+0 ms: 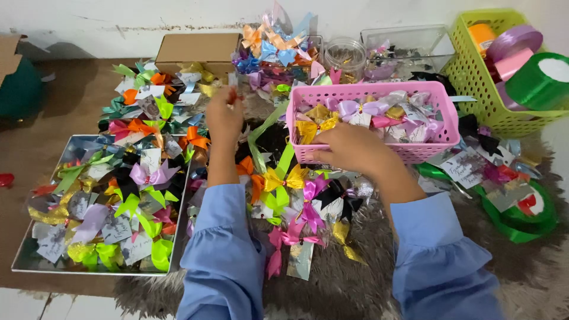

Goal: The person sorts small decorative bows from a metal tray into a pink basket. They pick up individual bows, sometimes adjusting them, and place them into the basket.

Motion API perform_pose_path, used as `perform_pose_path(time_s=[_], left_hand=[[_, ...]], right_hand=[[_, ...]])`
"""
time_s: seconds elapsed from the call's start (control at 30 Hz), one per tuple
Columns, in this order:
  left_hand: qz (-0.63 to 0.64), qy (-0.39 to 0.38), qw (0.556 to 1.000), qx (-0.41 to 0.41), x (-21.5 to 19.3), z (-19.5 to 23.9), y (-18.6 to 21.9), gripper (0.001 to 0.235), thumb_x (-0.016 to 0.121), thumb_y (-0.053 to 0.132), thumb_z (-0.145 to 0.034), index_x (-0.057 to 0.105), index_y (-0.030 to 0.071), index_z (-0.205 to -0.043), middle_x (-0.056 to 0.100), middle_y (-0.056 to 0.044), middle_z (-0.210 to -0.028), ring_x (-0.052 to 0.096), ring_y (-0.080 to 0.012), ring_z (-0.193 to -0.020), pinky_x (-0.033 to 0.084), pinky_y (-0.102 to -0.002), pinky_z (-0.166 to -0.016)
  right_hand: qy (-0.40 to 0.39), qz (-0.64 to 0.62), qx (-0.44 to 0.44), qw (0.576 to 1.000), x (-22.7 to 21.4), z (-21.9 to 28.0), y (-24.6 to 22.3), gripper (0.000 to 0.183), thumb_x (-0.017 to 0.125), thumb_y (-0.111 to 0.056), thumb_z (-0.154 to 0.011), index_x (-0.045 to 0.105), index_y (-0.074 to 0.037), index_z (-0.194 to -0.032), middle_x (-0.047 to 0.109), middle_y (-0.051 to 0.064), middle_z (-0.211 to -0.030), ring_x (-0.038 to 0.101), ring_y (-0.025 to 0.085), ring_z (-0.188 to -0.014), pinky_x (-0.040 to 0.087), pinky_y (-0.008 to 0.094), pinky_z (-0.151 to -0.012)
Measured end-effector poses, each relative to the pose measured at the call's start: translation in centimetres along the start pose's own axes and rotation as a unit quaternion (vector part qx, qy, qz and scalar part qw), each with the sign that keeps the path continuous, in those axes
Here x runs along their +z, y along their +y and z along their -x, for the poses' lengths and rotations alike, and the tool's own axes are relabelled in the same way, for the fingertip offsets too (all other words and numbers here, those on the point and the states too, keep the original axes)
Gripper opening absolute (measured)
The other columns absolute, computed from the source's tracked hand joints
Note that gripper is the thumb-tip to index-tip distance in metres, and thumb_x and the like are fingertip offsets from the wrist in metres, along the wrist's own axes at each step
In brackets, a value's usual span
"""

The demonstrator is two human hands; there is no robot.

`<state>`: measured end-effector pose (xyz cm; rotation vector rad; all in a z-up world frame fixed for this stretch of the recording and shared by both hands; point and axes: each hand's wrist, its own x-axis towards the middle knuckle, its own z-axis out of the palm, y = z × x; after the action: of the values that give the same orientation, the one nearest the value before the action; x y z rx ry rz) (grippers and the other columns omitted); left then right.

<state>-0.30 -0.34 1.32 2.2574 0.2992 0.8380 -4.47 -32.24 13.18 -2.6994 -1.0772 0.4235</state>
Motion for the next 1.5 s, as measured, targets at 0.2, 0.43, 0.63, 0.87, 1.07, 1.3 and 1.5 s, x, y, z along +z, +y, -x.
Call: perform_pose_path(time_s=[0.2, 0.43, 0.63, 0.87, 1.07, 1.3, 1.5], left_hand=[[0.359, -0.017, 0.933, -0.024, -5.4, 0.2, 9.0, 0.039, 0.069, -0.002, -0.089, 0.070, 0.007, -0.127, 0.069, -0.014, -0.133, 0.066, -0.0210, -0.112, 0.058, -0.037, -0.098], [0.491, -0.183, 0.851, 0.030, -6.2, 1.8, 14.6, 0.053, 0.069, -0.005, -0.090, 0.060, 0.013, -0.139, 0.062, -0.007, -0.146, 0.064, -0.0188, -0.125, 0.056, -0.036, -0.111], [0.553, -0.348, 0.747, 0.123, -4.7, 4.8, 18.7, 0.053, 0.071, 0.002, -0.101, 0.052, 0.012, -0.150, 0.053, -0.010, -0.157, 0.061, -0.0279, -0.140, 0.055, -0.046, -0.123], [0.566, -0.309, 0.750, 0.147, -3.1, 4.9, 19.3, 0.029, 0.065, 0.016, -0.104, 0.054, 0.013, -0.130, 0.056, -0.010, -0.148, 0.055, -0.0270, -0.142, 0.042, -0.043, -0.130], [0.519, -0.291, 0.797, 0.106, -2.5, 5.2, 19.3, 0.063, 0.075, 0.011, -0.095, 0.043, 0.010, -0.148, 0.059, -0.012, -0.137, 0.060, -0.0246, -0.126, 0.056, -0.037, -0.109], [0.519, -0.277, 0.808, 0.017, -1.4, 6.5, 20.2, 0.029, 0.076, 0.010, -0.093, 0.064, 0.008, -0.119, 0.076, -0.008, -0.107, 0.073, -0.0141, -0.088, 0.064, -0.030, -0.078], [0.556, -0.283, 0.782, -0.012, -0.1, 6.7, 19.7, 0.026, 0.077, 0.006, -0.092, 0.062, 0.011, -0.113, 0.075, -0.006, -0.102, 0.072, -0.0123, -0.086, 0.061, -0.028, -0.076]], right_hand=[[0.047, -0.073, -0.005, 0.996, -1.6, 0.6, -0.3, 0.044, 0.063, -0.047, -0.094, 0.076, -0.014, -0.119, 0.078, 0.015, -0.108, 0.071, 0.037, -0.099, 0.053, 0.051, -0.082], [0.238, -0.281, -0.022, 0.930, -3.0, 2.0, -2.1, 0.031, 0.066, -0.032, -0.097, 0.074, -0.015, -0.122, 0.078, 0.006, -0.114, 0.073, 0.019, -0.095, 0.061, 0.035, -0.083], [0.337, -0.566, 0.028, 0.752, -1.9, 1.1, -0.7, 0.014, 0.072, -0.008, -0.094, 0.072, -0.009, -0.108, 0.078, 0.007, -0.107, 0.076, 0.019, -0.093, 0.068, 0.035, -0.081], [0.371, -0.618, 0.049, 0.691, -3.5, 2.5, 1.9, 0.016, 0.068, 0.001, -0.096, 0.066, -0.004, -0.111, 0.075, 0.009, -0.107, 0.076, 0.020, -0.093, 0.068, 0.033, -0.084], [0.393, -0.393, -0.036, 0.830, -3.7, 4.0, 3.3, 0.026, 0.069, -0.011, -0.101, 0.069, -0.003, -0.126, 0.073, 0.012, -0.119, 0.071, 0.019, -0.107, 0.063, 0.033, -0.094], [0.387, -0.346, -0.060, 0.853, -5.3, 6.1, 1.3, 0.038, 0.071, -0.009, -0.102, 0.062, -0.008, -0.139, 0.065, 0.006, -0.113, 0.063, 0.015, -0.100, 0.059, 0.029, -0.089], [0.409, -0.318, -0.097, 0.849, -5.5, 6.3, 0.7, 0.033, 0.071, 0.000, -0.101, 0.060, -0.003, -0.132, 0.065, 0.012, -0.124, 0.063, 0.022, -0.116, 0.055, 0.032, -0.101]])
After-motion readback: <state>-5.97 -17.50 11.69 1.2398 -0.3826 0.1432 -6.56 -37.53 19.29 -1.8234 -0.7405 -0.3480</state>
